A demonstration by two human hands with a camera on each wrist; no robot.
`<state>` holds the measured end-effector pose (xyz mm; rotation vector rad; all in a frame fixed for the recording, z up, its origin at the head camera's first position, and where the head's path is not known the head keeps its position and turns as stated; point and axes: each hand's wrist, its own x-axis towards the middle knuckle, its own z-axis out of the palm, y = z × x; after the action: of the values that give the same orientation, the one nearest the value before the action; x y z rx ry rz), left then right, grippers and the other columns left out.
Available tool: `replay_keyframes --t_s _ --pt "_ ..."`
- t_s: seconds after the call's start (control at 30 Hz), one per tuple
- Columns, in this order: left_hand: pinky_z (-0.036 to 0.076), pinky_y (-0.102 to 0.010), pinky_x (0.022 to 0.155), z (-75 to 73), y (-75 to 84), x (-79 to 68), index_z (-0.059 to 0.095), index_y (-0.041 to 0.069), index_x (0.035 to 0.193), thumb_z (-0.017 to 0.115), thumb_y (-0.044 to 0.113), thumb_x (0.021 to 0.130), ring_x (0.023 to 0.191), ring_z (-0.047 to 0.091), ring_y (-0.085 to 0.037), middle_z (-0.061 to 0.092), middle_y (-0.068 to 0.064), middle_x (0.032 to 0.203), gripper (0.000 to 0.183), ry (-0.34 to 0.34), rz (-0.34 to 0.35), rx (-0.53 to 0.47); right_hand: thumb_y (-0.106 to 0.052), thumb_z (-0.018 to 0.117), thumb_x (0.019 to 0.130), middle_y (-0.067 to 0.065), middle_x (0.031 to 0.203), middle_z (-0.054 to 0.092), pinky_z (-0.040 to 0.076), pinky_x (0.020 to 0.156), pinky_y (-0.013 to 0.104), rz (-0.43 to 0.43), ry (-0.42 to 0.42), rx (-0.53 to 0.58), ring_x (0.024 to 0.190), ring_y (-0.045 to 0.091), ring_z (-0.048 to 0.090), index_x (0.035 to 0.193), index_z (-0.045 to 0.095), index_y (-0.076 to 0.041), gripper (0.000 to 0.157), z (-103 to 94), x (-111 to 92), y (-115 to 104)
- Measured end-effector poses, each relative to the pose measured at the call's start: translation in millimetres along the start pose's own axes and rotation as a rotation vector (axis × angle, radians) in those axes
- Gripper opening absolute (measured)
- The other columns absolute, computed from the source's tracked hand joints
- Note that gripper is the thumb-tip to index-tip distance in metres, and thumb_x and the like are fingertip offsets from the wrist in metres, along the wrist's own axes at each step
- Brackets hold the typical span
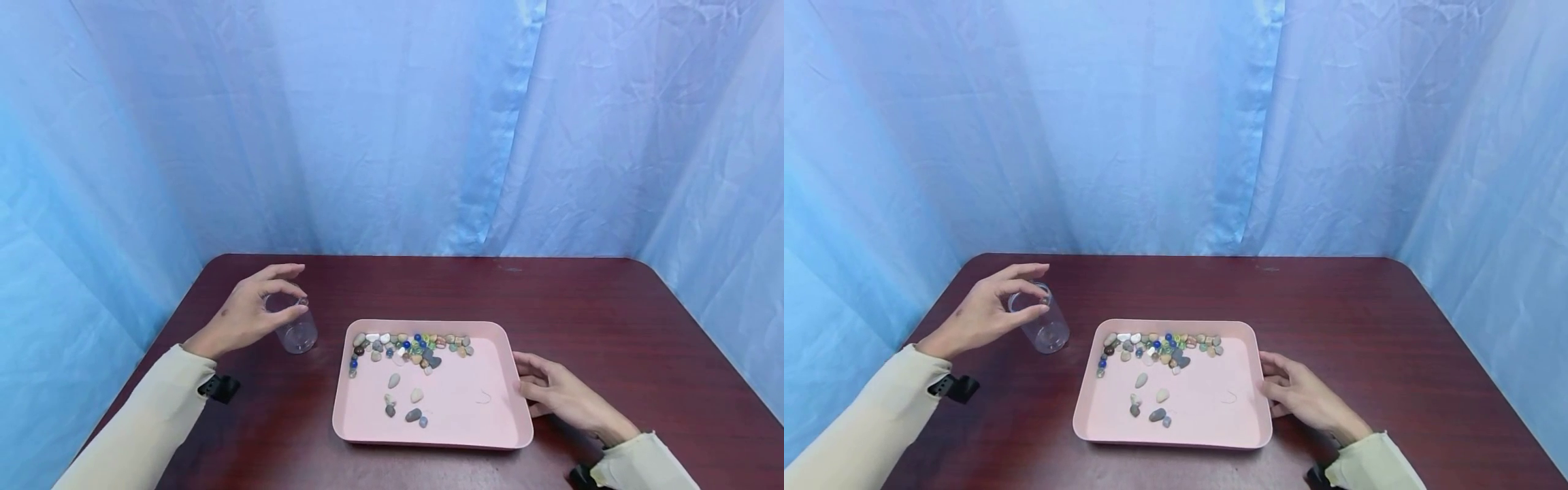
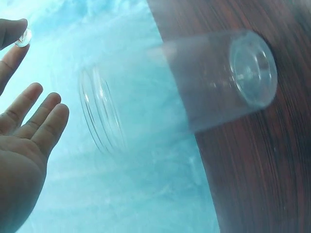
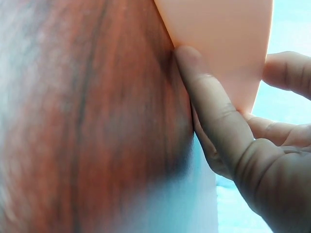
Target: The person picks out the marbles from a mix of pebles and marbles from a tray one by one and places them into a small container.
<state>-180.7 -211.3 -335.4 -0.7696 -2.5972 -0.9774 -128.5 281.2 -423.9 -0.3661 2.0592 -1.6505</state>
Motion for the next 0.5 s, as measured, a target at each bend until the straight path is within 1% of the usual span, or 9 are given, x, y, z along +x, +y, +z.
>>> replay_keyframes --t_s 0.13,0.2,0.23,0.37,0.43,0.5 --pt "0.051 -0.049 0.078 -4.8 -9.0 -1.3 0.077 0.009 0.099 0.081 0.011 0.084 0.125 0.053 -0.034 0.056 -0.014 0.139 0.015 0.020 -0.032 0.028 -0.006 0.054 0.102 0.039 0.133 0.048 0.059 0.076 0.044 0.000 -0.006 0.010 0.109 0.017 0.063 0.147 0.009 0.022 0.070 -0.3 0 0" --pt "0.050 -0.049 0.076 -6.8 -13.1 -1.8 0.077 0.009 0.100 0.080 0.011 0.085 0.125 0.052 -0.035 0.055 -0.014 0.140 0.016 0.027 -0.044 0.043 -0.006 0.054 0.102 0.039 0.133 0.049 0.059 0.076 0.044 -0.002 -0.009 0.014 0.108 0.015 0.064 0.147 0.009 0.022 0.070 -0.4 0 0" --pt "0.050 -0.049 0.078 -7.5 -15.2 -2.0 0.077 0.008 0.101 0.080 0.012 0.085 0.125 0.052 -0.035 0.055 -0.014 0.140 0.016 0.030 -0.049 0.052 -0.006 0.054 0.102 0.039 0.133 0.049 0.059 0.076 0.044 -0.003 -0.010 0.015 0.108 0.015 0.064 0.147 0.009 0.022 0.070 -0.4 0 0" --pt "0.047 -0.058 0.091 -8.9 -22.3 -2.7 0.076 0.006 0.102 0.080 0.011 0.085 0.129 0.048 -0.039 0.054 -0.016 0.140 0.018 0.037 -0.083 0.060 -0.006 0.054 0.101 0.039 0.133 0.049 0.059 0.076 0.044 -0.007 -0.009 0.019 0.107 0.013 0.064 0.147 0.009 0.022 0.070 -0.2 0 0" --pt "0.045 -0.061 0.094 -8.8 -24.7 -3.5 0.076 0.005 0.103 0.080 0.010 0.085 0.129 0.047 -0.040 0.054 -0.018 0.140 0.019 0.041 -0.104 0.060 -0.006 0.054 0.101 0.039 0.133 0.049 0.059 0.076 0.044 -0.007 -0.008 0.018 0.107 0.012 0.064 0.147 0.009 0.022 0.070 -0.1 0 0" --pt "0.044 -0.062 0.095 -8.5 -26.2 -4.1 0.075 0.005 0.103 0.080 0.009 0.084 0.130 0.047 -0.041 0.054 -0.018 0.139 0.020 0.044 -0.119 0.059 -0.005 0.054 0.101 0.039 0.133 0.049 0.059 0.076 0.044 -0.005 -0.005 0.016 0.107 0.012 0.064 0.147 0.009 0.022 0.070 0.0 0 0"
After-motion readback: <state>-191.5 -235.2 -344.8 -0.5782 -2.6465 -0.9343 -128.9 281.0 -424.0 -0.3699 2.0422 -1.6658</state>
